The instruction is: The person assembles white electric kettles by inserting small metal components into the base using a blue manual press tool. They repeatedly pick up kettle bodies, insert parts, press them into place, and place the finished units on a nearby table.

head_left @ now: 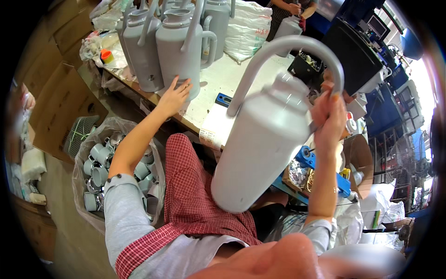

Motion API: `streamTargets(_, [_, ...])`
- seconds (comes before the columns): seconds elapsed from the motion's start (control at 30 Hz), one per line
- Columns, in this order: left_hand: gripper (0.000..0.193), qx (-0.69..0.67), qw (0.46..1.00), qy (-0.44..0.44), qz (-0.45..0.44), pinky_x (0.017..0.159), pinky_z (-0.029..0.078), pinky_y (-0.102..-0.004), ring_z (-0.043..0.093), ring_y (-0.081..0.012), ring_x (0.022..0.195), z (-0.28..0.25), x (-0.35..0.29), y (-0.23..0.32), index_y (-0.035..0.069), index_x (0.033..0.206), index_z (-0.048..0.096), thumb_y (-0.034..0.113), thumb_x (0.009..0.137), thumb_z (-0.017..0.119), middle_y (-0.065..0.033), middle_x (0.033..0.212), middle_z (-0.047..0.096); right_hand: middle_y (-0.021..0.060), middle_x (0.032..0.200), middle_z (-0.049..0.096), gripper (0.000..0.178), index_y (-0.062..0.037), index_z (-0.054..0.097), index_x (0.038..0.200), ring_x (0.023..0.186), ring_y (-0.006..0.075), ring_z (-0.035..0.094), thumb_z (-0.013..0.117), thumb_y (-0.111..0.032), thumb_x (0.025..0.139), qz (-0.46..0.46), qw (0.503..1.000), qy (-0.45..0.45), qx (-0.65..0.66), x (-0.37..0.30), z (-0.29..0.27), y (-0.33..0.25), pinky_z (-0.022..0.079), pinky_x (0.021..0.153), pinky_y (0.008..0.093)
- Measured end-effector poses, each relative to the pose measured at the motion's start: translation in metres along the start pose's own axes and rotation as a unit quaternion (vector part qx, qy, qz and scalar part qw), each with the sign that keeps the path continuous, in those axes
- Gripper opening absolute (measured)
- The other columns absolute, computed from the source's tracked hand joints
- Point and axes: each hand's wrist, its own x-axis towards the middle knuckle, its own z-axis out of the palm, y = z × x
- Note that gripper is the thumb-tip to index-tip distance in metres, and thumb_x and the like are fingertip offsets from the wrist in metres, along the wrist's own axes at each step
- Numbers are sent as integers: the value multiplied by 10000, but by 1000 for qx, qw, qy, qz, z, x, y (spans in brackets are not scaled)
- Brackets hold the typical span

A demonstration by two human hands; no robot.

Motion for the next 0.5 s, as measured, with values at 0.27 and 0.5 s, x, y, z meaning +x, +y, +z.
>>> streamTargets(0.27, [494,-957,285,-40,-32,1034,386,-338,507,-203,1211,-181,62,131,43,1288,588,375,922,592,-82,1334,562,15,793,527,415,-10,518,1294,664,107,510,595,-216,941,190,977,-95,-19,-108,-10,96,424,590,250])
streamTargets(0.5, [538,-881,467,-78,-11,944,428,-325,566,-202,1058,-125,44,138,26,1129,624,441,797,711,-87,1138,602,176,1005,659,239,-36,662,1061,952,368,627,679,-50,824,9,789,39,-614,-239,-187,67,526,798,413])
